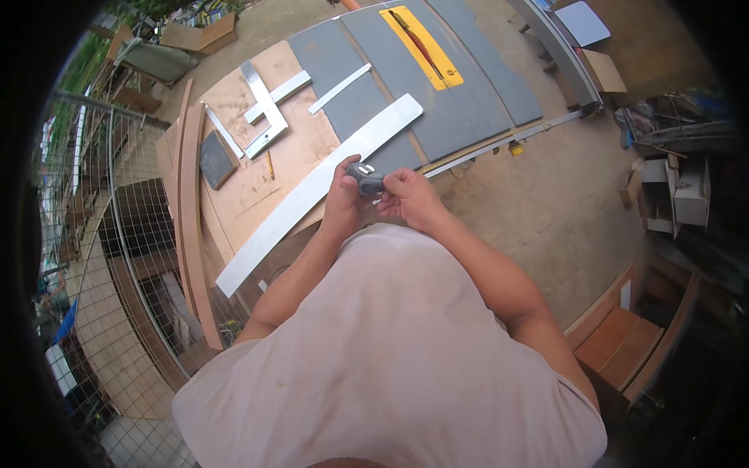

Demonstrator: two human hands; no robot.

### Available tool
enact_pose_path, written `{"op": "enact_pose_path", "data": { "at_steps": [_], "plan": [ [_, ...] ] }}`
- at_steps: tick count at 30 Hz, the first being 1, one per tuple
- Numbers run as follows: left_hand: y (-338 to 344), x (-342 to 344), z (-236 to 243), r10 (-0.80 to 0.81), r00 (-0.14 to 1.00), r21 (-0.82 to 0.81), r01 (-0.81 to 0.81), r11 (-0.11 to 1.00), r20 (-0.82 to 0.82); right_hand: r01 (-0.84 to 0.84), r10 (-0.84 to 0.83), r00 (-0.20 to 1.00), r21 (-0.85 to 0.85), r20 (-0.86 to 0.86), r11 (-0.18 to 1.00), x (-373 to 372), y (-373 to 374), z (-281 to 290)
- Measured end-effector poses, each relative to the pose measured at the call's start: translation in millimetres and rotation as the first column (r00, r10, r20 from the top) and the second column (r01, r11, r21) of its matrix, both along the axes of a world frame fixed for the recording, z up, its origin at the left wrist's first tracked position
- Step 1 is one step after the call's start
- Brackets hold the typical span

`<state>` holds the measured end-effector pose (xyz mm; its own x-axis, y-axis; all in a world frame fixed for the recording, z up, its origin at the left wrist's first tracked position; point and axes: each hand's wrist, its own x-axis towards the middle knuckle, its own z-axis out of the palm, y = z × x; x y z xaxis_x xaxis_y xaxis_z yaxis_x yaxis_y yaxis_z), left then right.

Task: The person measures a white wooden plank with a tape measure, adjusts the table saw blade height, and cuts the plank into two pieces. The person repeats the process with another plank, cutting it into two pieces as well.

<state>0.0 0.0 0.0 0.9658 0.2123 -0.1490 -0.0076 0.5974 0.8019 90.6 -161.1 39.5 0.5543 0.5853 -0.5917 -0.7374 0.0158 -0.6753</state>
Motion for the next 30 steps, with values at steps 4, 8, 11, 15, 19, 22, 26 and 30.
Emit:
{"op": "enact_pose_path", "data": {
  "at_steps": [4,8,11,15,19,22,26,30],
  "plan": [
    [11.0,-9.3,14.3,0.03,0.998,-0.106,-0.035,0.994,-0.051,-0.04,0.041,0.998,-0.024,0.049,0.999,-4.6,16.6,0.1],
    [24.0,2.1,19.2,0.166,0.96,-0.295,-0.23,0.927,-0.227,-0.066,0.062,0.993,0.037,0.104,0.997,-1.4,12.7,4.7],
    [46.4,-4.5,23.7,0.252,0.938,-0.274,-0.314,0.909,-0.239,-0.189,0.236,0.923,-0.175,0.303,0.966,8.3,-9.7,13.7],
    [56.5,-3.9,25.4,0.316,0.939,-0.049,-0.325,0.944,-0.139,-0.212,0.535,0.628,-0.537,0.565,0.816,16.8,-17.6,-1.6],
    [60.4,26.8,28.7,0.182,0.983,0.337,-0.177,0.925,0.019,-0.074,0.538,0.491,-0.582,0.685,0.809,39.1,-3.5,-37.4],
    [55.0,49.2,33.5,0.11,0.994,0.618,-0.084,0.782,-0.003,0.031,0.481,0.329,-0.518,0.813,0.855,61.6,10.6,-71.5],
    [43.1,57.8,44.4,0.0,0.998,0.867,-0.058,0.495,0.067,0.184,0.478,-0.008,-0.469,0.878,0.864,74.9,20.3,-102.6],
    [38.8,66.1,45.2,-0.079,0.995,0.936,-0.024,0.35,0.055,0.091,0.522,0.019,-0.522,0.853,0.848,84.2,28.8,-109.9]
  ]
}}
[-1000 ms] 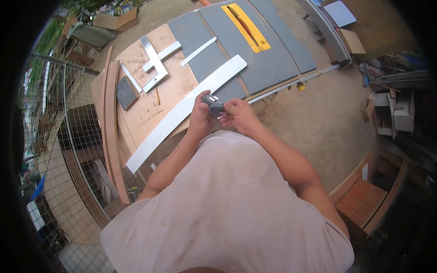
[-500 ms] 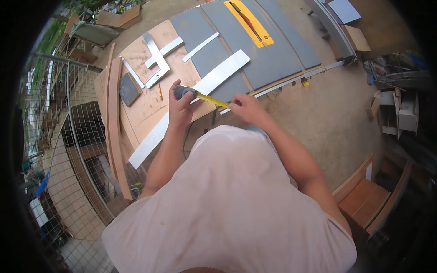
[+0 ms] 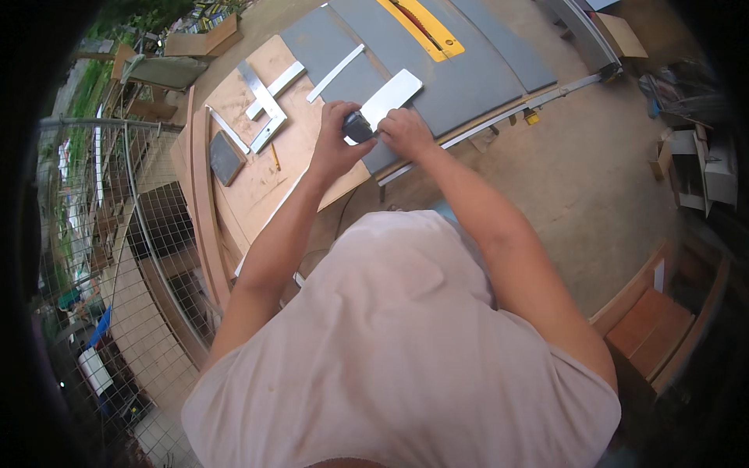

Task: The person measures a white wooden plank with a tape measure, adjusts the table saw blade height, and cuts the plank into two pieces. The person repeats the process with another plank, cutting it into two pieces as well.

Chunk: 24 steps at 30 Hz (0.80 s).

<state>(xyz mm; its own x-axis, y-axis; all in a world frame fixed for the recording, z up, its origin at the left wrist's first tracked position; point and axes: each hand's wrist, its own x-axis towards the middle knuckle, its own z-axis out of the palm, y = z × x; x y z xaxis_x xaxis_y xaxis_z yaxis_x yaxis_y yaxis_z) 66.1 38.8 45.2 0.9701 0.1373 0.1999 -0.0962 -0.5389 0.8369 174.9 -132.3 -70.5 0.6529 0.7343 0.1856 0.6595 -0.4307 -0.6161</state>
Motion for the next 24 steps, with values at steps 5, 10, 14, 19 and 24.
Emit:
{"op": "enact_pose_path", "data": {
  "at_steps": [5,10,14,19,24],
  "plan": [
    [1.8,5.6,-1.3,0.024,0.997,-0.142,-0.034,0.989,-0.072,0.132,0.166,0.72,0.368,-0.673,0.921,-1.1,9.4,5.8],
    [-13.7,9.7,4.4,0.086,0.968,-0.491,-0.196,0.849,-0.237,0.11,0.189,0.663,0.344,-0.724,0.932,8.9,5.9,20.9],
    [-51.6,21.7,-3.8,0.295,0.932,-0.518,-0.363,0.775,-0.211,0.133,0.265,0.716,0.498,-0.647,0.857,21.9,0.8,35.6],
    [-83.8,13.7,-9.4,0.395,0.907,-0.583,-0.403,0.706,-0.149,0.015,0.371,0.442,0.42,-0.817,0.907,31.6,-9.9,41.7],
    [-72.3,7.4,-18.4,0.289,0.95,-0.812,-0.261,0.523,-0.12,-0.101,0.425,0.343,0.417,-0.838,0.903,51.6,-5.1,27.9]
  ]
}}
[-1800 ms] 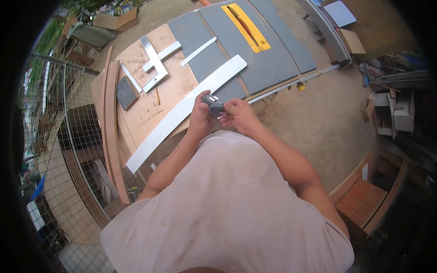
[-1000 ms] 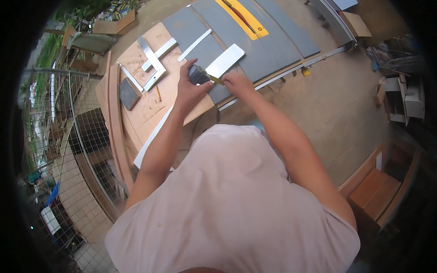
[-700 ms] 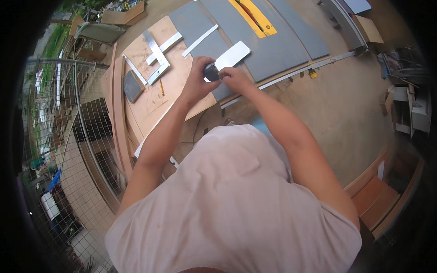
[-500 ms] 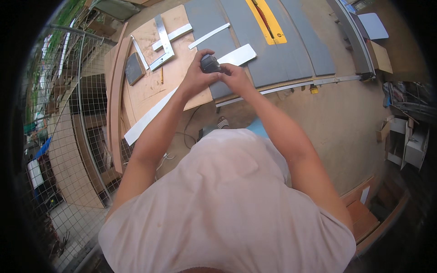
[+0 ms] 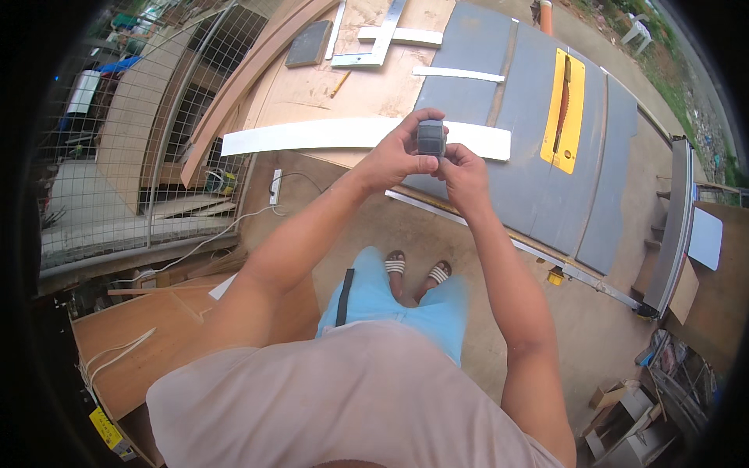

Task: The person measures a white wooden plank with a tape measure, adjusts the table saw blade height, and cuts the plank into two pieces. The person repeats the process with another plank, cutting it into two pieces as well.

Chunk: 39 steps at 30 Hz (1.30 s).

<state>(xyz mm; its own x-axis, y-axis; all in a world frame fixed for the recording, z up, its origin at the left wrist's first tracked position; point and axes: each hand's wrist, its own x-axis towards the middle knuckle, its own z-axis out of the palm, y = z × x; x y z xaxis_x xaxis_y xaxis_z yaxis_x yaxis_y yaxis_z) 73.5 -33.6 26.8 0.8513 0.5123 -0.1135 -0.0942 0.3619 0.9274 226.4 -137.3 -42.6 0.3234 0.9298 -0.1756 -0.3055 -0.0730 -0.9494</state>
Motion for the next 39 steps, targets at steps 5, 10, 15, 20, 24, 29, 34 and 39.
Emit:
{"op": "enact_pose_path", "data": {
  "at_steps": [5,10,15,20,24,29,34,39],
  "plan": [
    [34.8,1.9,-38.2,-0.08,0.996,0.307,0.088,0.948,-0.038,-0.191,0.171,0.963,0.078,0.209,0.978,33.5,19.0,-2.2],
    [57.3,19.6,-66.0,-0.083,0.974,0.265,0.025,0.964,0.209,-0.269,0.242,0.84,-0.014,0.486,0.963,50.2,28.2,-9.0],
    [58.4,26.5,-76.1,-0.154,0.942,0.358,0.039,0.933,0.299,-0.116,-0.03,0.745,0.174,0.666,0.978,34.0,29.5,-19.5],
    [54.6,28.2,-77.3,-0.382,0.875,0.501,0.198,0.843,0.297,-0.1,-0.077,0.882,0.344,0.465,0.934,40.3,29.0,-12.2],
    [59.7,31.5,-72.1,-0.527,0.797,0.624,0.257,0.738,0.295,-0.097,-0.186,0.774,0.403,0.605,0.91,50.5,14.8,-10.4],
    [62.1,39.2,-75.9,-0.398,0.834,0.545,0.145,0.826,0.382,-0.047,-0.207,0.815,0.418,0.542,0.907,33.6,-4.9,-16.3],
    [78.5,28.4,-52.5,-0.359,0.814,0.608,0.011,0.794,0.456,0.221,-0.231,0.543,0.129,0.807,0.967,7.3,-28.1,-14.3],
    [88.0,24.3,-46.6,-0.463,0.807,0.693,0.095,0.714,0.367,0.224,-0.117,0.401,0.027,0.909,0.974,-15.1,-27.6,-4.7]
  ]
}}
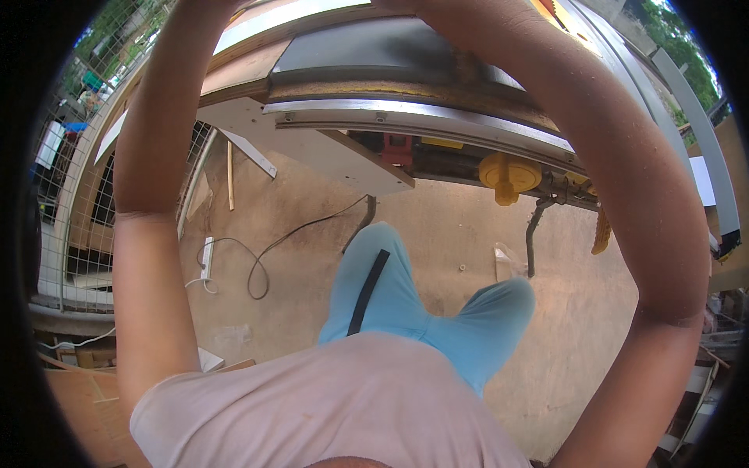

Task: The person measures a white wooden plank with a tape measure, adjusts the table saw blade height, and cuts the plank into two pieces. The person repeats the process with another plank, cutting it into two pieces as well.

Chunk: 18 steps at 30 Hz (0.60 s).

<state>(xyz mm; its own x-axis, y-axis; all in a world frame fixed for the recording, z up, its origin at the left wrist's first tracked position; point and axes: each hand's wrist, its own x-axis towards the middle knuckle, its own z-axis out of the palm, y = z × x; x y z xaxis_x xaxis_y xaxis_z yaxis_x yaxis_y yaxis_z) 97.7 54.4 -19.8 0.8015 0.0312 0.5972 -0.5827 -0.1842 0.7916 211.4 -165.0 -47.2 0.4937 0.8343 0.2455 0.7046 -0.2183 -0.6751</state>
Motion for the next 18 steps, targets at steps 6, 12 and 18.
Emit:
{"op": "enact_pose_path", "data": {
  "at_steps": [6,12,18],
  "plan": [
    [-13.5,15.9,-8.1,0.001,1.0,0.206,-0.006,0.978,0.026,-0.087,0.106,0.984,-0.135,0.142,0.987,7.6,4.9,6.6],
    [-16.9,6.6,-25.7,-0.068,0.998,0.191,0.069,0.979,-0.011,-0.199,0.179,0.955,0.066,0.235,0.978,25.3,37.5,-18.8],
    [-21.2,7.0,-26.8,0.056,0.998,0.223,-0.05,0.974,-0.018,-0.056,0.073,0.96,-0.069,0.27,0.996,14.3,22.8,-13.6]
  ]
}}
